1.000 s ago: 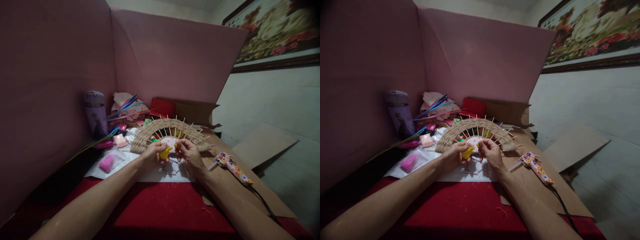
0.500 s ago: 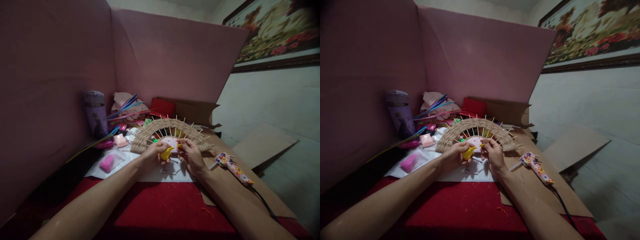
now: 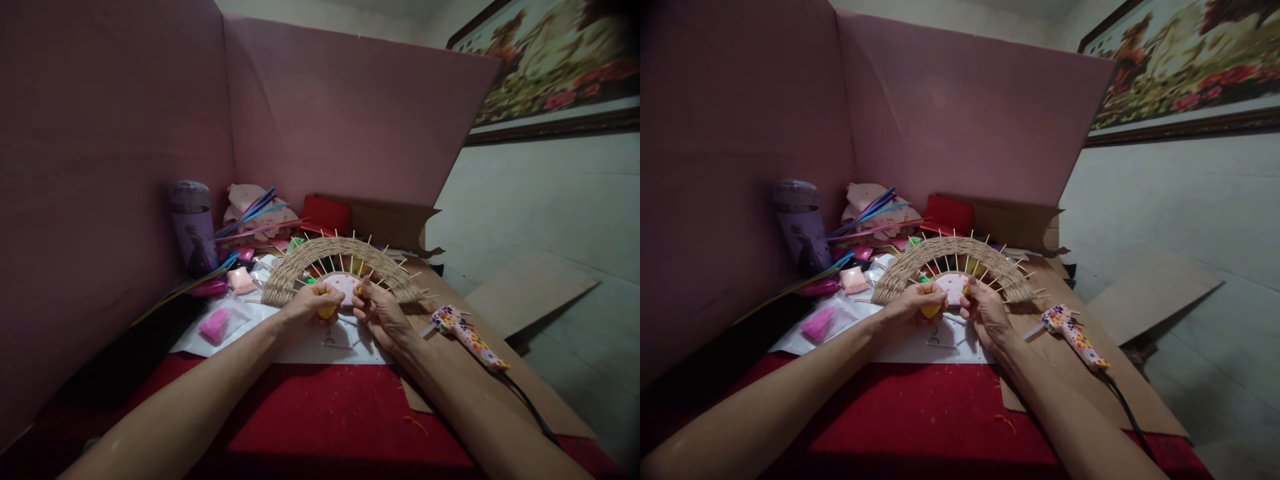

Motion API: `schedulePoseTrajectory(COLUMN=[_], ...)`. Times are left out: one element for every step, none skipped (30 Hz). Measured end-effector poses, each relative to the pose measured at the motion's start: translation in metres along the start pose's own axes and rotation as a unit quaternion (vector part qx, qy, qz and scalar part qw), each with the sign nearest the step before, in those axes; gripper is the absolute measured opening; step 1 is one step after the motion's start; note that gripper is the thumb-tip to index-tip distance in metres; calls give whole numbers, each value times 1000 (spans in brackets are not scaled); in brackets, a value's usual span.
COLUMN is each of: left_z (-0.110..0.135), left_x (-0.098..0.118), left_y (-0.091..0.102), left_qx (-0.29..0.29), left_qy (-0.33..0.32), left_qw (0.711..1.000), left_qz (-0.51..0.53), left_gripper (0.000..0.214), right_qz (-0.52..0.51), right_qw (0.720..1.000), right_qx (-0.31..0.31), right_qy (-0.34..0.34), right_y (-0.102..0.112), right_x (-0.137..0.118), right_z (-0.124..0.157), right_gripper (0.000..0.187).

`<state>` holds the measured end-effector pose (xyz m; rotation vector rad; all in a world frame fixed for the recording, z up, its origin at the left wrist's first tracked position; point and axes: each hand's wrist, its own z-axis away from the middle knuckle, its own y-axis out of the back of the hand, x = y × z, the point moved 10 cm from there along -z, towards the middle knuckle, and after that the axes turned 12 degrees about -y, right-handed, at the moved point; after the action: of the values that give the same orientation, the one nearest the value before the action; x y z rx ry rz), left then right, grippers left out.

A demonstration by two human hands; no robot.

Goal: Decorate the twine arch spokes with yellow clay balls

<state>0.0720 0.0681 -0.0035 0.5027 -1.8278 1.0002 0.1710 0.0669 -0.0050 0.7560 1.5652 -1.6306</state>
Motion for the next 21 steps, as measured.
schedulePoseTrajectory(left_z=[0, 0, 1, 1, 1, 2, 2, 2, 1, 1, 1, 2, 2, 2, 2, 3, 3, 2, 2, 2, 2], left_x=[0, 0, -1, -2, -3, -4, -5, -5, -5, -5, -5, -5, -6, -6, -5, -5, -5, -5, -5, -5, -6], left_y=[0, 0, 0, 1, 1, 2, 2, 2, 1, 1, 1, 1, 1, 1, 2, 2, 2, 2, 1, 1, 0], left_qx=[0, 0, 2, 5, 7, 7, 4, 1, -3, -6, -6, -5, -1, 2, 6, 9, 10, 9, 7, 4, -1], left_qy=[-1, 2, 6, 12, 17, 22, 23, 23, 23, 22, 22, 25, 27, 30, 31, 32, 32, 32, 33, 35, 36], left_qw=[1000, 1000, 1000, 1000, 1000, 1000, 1000, 1000, 1000, 1000, 1000, 1000, 1000, 1000, 999, 999, 999, 999, 999, 999, 999], left_qz=[-6, -7, -7, -4, -2, -2, -4, -5, -6, -6, -7, -8, -8, -8, -7, -6, -2, 2, 7, 14, 19], left_gripper=[31, 29, 28, 28, 29, 29, 28, 27, 25, 24, 23, 22, 22, 22, 23, 23, 24, 26, 28, 30, 32], right_qz=[5, 8, 11, 15, 18, 21, 25, 28, 30, 31, 30, 28, 24, 17, 9, 2, -3, -6, -5, 0, 8], right_qw=[1000, 1000, 1000, 999, 999, 999, 999, 999, 999, 999, 1000, 1000, 1000, 1000, 1000, 1000, 1000, 1000, 1000, 1000, 1000], right_qx=[-7, -14, -20, -25, -25, -20, -11, -1, 7, 10, 8, 3, -2, -6, -8, -10, -13, -17, -22, -26, -27], right_qy=[-5, -10, -18, -26, -30, -29, -25, -19, -11, -5, -1, 1, 5, 10, 13, 14, 13, 9, 4, 0, -3], right_y=[-2, -4, -6, -7, -7, -6, -4, -2, 0, 1, 1, 0, -1, -2, -2, -3, -3, -4, -5, -6, -6], right_x=[1, 2, 3, 5, 6, 6, 6, 4, 3, 2, 1, 0, -1, -2, -4, -5, -5, -5, -4, -3, -3], right_z=[0, 1, 1, 0, 0, 0, 0, -1, -1, -1, 0, 0, 1, 1, 2, 3, 3, 3, 3, 3, 2], right_gripper=[24, 23, 22, 21, 20, 19, 20, 20, 21, 22, 23, 24, 24, 23, 22, 21, 20, 18, 17, 16, 15])
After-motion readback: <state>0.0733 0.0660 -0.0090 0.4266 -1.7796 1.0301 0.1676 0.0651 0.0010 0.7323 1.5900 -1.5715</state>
